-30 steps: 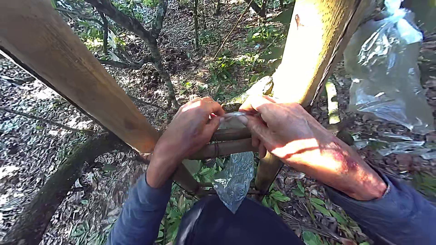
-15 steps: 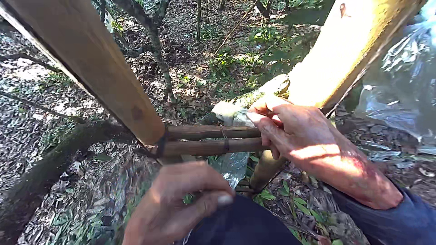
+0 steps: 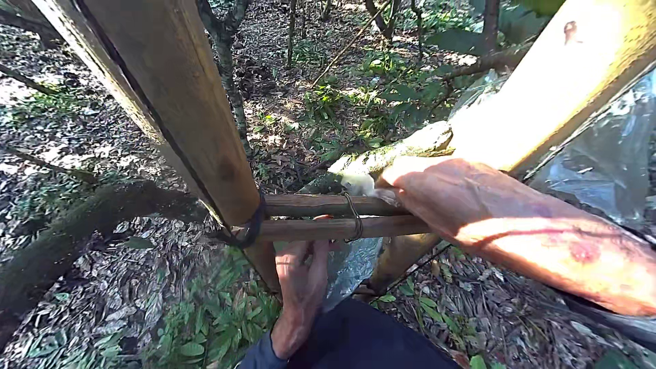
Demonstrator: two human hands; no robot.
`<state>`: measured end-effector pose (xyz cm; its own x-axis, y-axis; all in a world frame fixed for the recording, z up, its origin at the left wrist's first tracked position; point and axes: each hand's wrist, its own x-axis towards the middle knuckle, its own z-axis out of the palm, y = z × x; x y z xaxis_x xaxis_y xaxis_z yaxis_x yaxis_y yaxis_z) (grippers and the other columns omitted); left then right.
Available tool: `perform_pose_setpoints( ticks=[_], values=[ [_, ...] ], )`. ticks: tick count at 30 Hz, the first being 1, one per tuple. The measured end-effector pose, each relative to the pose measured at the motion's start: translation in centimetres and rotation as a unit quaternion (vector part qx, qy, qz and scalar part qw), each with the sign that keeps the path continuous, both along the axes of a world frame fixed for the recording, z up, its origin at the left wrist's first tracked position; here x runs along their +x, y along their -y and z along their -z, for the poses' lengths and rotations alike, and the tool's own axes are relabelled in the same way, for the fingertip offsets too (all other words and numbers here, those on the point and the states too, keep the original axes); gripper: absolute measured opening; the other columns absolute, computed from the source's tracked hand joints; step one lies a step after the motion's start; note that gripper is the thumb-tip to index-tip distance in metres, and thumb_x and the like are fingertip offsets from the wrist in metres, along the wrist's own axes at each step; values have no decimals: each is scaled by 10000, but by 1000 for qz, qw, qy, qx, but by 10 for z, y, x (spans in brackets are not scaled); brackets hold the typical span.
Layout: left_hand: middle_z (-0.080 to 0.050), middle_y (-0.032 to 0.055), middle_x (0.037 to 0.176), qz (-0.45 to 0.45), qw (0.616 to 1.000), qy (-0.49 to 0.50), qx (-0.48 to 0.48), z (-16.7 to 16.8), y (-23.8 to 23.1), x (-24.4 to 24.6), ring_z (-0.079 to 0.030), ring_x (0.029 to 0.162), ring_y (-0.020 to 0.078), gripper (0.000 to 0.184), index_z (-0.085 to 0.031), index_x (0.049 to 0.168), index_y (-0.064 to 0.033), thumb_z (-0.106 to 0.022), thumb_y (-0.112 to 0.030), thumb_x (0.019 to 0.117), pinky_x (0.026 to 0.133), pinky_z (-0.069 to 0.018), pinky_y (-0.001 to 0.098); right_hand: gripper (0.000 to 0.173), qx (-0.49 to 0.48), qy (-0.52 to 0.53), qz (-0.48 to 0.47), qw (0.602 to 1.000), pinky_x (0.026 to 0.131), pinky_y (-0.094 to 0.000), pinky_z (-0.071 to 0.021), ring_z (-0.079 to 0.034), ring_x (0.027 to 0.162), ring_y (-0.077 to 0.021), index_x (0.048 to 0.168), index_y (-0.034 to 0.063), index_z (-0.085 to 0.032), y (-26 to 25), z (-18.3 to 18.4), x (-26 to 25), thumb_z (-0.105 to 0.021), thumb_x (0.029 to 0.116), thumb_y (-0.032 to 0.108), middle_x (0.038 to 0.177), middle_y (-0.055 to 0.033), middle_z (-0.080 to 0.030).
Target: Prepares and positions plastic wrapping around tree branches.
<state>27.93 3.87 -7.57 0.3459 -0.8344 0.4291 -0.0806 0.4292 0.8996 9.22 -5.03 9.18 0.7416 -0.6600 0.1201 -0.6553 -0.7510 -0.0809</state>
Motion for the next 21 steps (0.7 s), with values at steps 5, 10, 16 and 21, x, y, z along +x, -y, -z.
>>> perform_pose_setpoints(
  ticks=[5,10,16,21],
  values=[
    [-746,-22,947,-4,999,-33,-4,2,13,-22,-709,915,40,126,-711,1023,-9,-623,2,934,854,-602,241,116,26,-18,23,999,454,-402,-460,-572,506,-188,873,153,-680,5,-2,-7,-581,934,153,581,11,-537],
    [-743,-53,932,-11,992,-126,-4,7,23,-42,-703,926,19,174,-691,1010,-11,-607,77,884,877,-596,242,71,15,-113,16,993,523,-395,-498,-611,621,-223,955,138,-684,2,-10,-5,-695,910,83,757,-37,-584],
    [-748,-36,1142,36,986,-165,-7,-1,28,-44,-692,1087,56,286,-669,1158,-13,-650,74,887,954,-577,260,152,8,-12,16,1000,485,-370,-468,-590,559,-202,860,78,-679,-2,-15,-8,-549,932,111,632,-33,-568],
    [-752,-53,1058,40,994,-99,39,-11,15,-22,-708,1010,46,275,-675,1131,-53,-699,29,870,922,-599,262,86,5,-1,22,1000,472,-413,-479,-613,546,-253,905,49,-686,4,-7,-9,-604,881,52,642,-77,-595]
  ],
)
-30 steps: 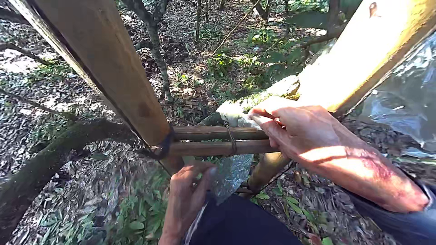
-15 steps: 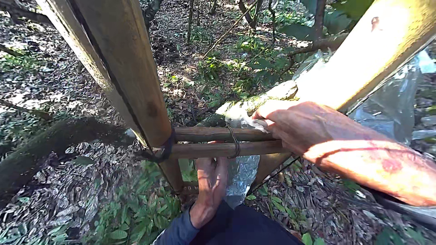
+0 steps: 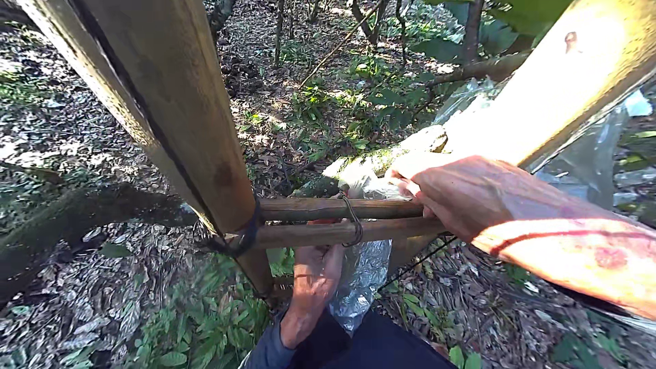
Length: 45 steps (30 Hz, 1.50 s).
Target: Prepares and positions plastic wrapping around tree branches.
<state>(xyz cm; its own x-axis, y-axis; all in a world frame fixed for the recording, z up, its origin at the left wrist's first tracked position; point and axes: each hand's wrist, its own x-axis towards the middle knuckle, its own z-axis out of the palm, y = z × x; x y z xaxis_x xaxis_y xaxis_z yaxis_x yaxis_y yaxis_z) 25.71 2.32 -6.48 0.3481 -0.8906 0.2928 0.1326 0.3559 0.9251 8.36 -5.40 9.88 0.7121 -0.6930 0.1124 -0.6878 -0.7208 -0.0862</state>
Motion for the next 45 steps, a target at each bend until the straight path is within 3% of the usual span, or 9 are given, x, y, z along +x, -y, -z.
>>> perform_pose_setpoints(
  ticks=[5,8,11,14,19,24,33,42,45],
  values=[
    [-725,-56,1250,222,882,415,-32,-15,-32,109,-676,1146,54,296,-736,1244,-201,-571,-348,1048,1001,-561,286,57,21,-37,28,999,533,-379,-504,-635,603,-200,929,109,-667,-2,-5,-4,-618,938,83,669,-18,-607],
    [-775,60,1079,307,914,249,-94,-43,-44,175,-753,985,211,208,-761,1095,-117,-611,-247,1034,885,-643,398,75,26,-19,25,999,516,-377,-481,-605,592,-199,939,108,-649,-3,-2,-5,-578,961,102,663,-20,-564],
    [-736,32,786,188,962,88,-178,-66,-46,200,-728,668,190,217,-717,967,-137,-601,-308,1029,593,-629,342,73,-22,4,-8,1000,458,-383,-442,-573,538,-218,865,99,-638,-1,4,-6,-583,911,84,613,-27,-523],
    [-747,-2,824,40,977,157,-136,-82,-17,219,-724,694,152,211,-734,971,-164,-590,-304,1039,640,-628,326,52,-24,-5,-14,1000,468,-363,-444,-573,544,-202,876,106,-641,-2,1,-1,-638,903,62,614,-16,-520],
    [-701,-158,867,-67,951,302,29,-122,39,208,-661,785,-28,102,-703,960,-274,-721,-209,883,709,-588,229,133,-7,34,-23,999,543,-331,-467,-575,613,-163,925,109,-645,-7,-4,-4,-532,994,119,703,-20,-550],
    [-721,143,1130,253,919,299,-50,-139,88,219,-713,999,294,381,-649,1257,-52,-663,-318,985,870,-612,443,146,-29,53,-33,998,610,-368,-497,-607,702,-202,1012,85,-650,-10,2,-7,-508,983,88,753,-49,-573],
    [-758,114,1106,449,787,420,35,-196,176,164,-732,1025,233,362,-700,1216,-27,-728,-126,870,894,-616,339,95,-11,24,15,1000,580,-374,-498,-622,679,-202,884,114,-620,-15,-2,4,-571,947,63,715,-30,-564],
    [-750,68,1071,629,639,442,34,-176,206,106,-713,931,186,437,-736,1194,-60,-843,-234,807,760,-615,288,103,-2,54,80,995,507,-349,-465,-600,620,-187,848,119,-597,-19,4,8,-603,943,80,690,-20,-547],
    [-698,37,865,624,646,440,-9,-162,193,105,-631,714,113,346,-740,1077,-47,-813,-228,791,608,-524,205,92,5,82,107,991,520,-358,-476,-604,622,-198,871,107,-617,-23,8,7,-611,960,82,689,-29,-549]
  ],
)
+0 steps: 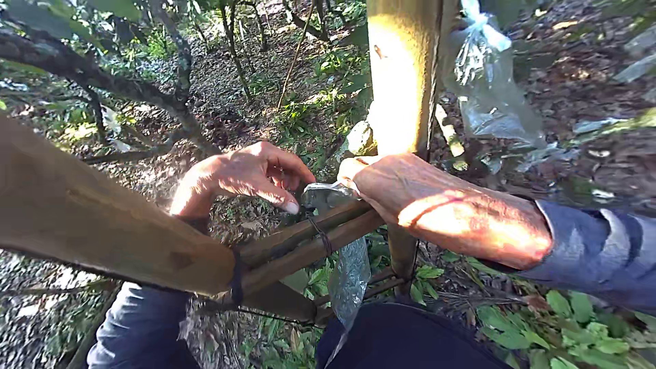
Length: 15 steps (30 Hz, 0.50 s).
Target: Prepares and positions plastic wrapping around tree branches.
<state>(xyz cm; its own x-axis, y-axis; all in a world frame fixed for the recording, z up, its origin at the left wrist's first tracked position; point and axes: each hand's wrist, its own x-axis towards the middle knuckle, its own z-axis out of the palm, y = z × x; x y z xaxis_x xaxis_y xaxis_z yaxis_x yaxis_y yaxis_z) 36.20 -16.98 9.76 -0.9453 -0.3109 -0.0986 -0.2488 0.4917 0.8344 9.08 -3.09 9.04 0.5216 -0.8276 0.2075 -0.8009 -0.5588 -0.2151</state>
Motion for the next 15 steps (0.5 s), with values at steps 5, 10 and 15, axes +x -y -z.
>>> perform_pose_setpoints(
  ticks=[5,10,15],
  values=[
    [-702,12,865,48,994,-98,-19,21,13,-20,-634,726,78,165,-777,991,-47,-809,-153,869,622,-547,203,134,-40,90,5,995,570,-325,-489,-596,661,-157,921,122,-644,0,16,-3,-527,988,119,733,-6,-568],
    [-730,23,1011,48,995,-82,-24,8,7,-9,-680,862,95,69,-775,881,-44,-744,-105,895,710,-582,205,187,-35,127,26,991,588,-310,-497,-604,679,-126,933,141,-660,4,23,-1,-494,1016,160,761,12,-595],
    [-730,49,812,32,984,-90,148,26,22,17,-664,671,46,107,-760,972,-9,-671,-62,946,634,-562,159,198,-33,87,31,995,608,-316,-506,-612,713,-135,930,144,-679,0,21,-2,-507,1020,182,811,5,-611]
  ],
)
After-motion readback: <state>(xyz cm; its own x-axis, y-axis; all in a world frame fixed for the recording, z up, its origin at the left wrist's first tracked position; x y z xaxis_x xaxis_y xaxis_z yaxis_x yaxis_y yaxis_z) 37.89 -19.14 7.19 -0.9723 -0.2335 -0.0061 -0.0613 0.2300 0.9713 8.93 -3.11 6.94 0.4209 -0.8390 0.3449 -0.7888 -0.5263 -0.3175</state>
